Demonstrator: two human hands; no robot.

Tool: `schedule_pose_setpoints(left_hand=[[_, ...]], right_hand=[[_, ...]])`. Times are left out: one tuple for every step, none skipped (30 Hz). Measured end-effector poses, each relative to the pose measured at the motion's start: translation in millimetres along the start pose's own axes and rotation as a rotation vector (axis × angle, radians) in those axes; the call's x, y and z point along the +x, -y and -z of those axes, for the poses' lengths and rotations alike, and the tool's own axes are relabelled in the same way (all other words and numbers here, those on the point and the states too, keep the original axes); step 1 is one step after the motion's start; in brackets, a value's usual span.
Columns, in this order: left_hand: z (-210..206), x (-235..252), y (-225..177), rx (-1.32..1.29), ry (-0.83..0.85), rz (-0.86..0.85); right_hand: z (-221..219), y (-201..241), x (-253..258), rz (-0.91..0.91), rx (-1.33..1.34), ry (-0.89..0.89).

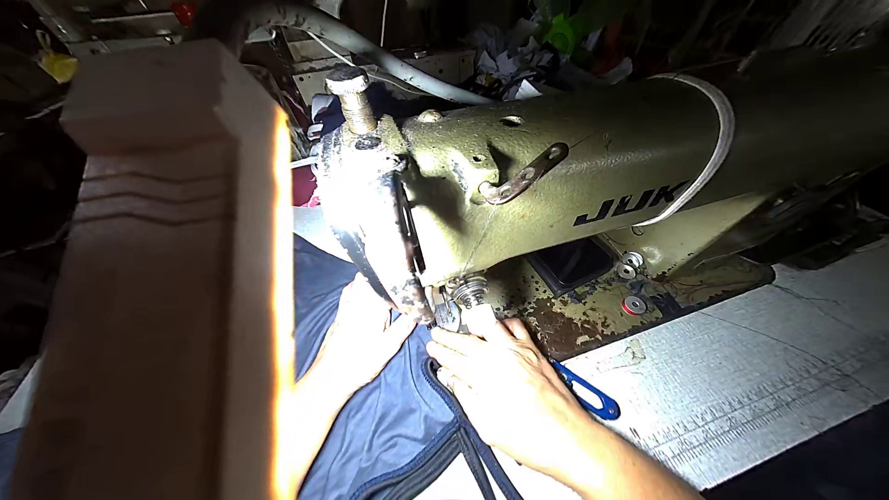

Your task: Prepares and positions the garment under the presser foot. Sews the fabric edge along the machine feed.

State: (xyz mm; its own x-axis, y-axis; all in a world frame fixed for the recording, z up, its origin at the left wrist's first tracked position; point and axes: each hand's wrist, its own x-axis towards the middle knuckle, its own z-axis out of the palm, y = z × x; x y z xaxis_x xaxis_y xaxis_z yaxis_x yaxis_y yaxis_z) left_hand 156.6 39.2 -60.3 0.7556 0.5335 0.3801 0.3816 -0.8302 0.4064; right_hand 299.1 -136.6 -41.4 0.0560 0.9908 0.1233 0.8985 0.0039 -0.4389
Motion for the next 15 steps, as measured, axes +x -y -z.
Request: schedule_pose_setpoints(left_hand=[[2.3, -0.7, -2.8, 0.031, 0.024, 0.018], [5.0, -2.5, -9.2, 0.098, 0.035, 0.041], [7.6, -6.2, -20.9, 0.196, 0.031, 0.076], [10.0, -12.4, -38.5, 0.264, 0.029, 0.132], [12.5, -22.0, -59.4, 0.292, 0.039, 0.196], [14.0, -34.6, -78.1, 0.297, 0.053, 0.254], [14.9, -48.1, -91.8, 0.286, 0.080, 0.310], [17.0, -59.8, -100.1, 0.267, 0.141, 0.389], [18.3, -68.9, -101.0, 0.272, 0.200, 0.456], [16.6, -77.1, -93.0, 0.317, 0.200, 0.461], [15.8, -83.4, -80.2, 0.354, 0.178, 0.427], [16.3, -86.3, -65.0, 0.368, 0.150, 0.363], [18.2, -86.8, -48.1, 0.360, 0.126, 0.286], [23.7, -84.3, -29.7, 0.337, 0.137, 0.216], [32.5, -78.9, -9.0, 0.305, 0.175, 0.143]], right_hand=[[-2.4, -1.3, -1.6, 0.006, 0.022, -0.040], [-4.9, -2.4, -3.1, 0.018, 0.043, -0.088], [-7.0, -3.8, -3.9, 0.037, 0.049, -0.129], [-8.1, -5.5, -4.3, 0.058, 0.053, -0.157], [-8.9, -6.9, -4.9, 0.077, 0.055, -0.177], [-8.6, -7.4, -5.4, 0.090, 0.057, -0.178], [-8.1, -7.6, -5.6, 0.099, 0.057, -0.173], [-8.4, -7.7, -5.6, 0.105, 0.059, -0.177], [-8.7, -7.5, -5.9, 0.106, 0.068, -0.178], [-8.8, -7.1, -6.6, 0.103, 0.075, -0.175], [-8.4, -7.0, -7.3, 0.100, 0.077, -0.163], [-8.2, -7.4, -8.1, 0.101, 0.066, -0.155], [-8.0, -7.2, -9.5, 0.103, 0.053, -0.144], [-7.3, -6.6, -9.7, 0.107, 0.036, -0.131], [-7.3, -6.4, -8.8, 0.119, 0.021, -0.137]])
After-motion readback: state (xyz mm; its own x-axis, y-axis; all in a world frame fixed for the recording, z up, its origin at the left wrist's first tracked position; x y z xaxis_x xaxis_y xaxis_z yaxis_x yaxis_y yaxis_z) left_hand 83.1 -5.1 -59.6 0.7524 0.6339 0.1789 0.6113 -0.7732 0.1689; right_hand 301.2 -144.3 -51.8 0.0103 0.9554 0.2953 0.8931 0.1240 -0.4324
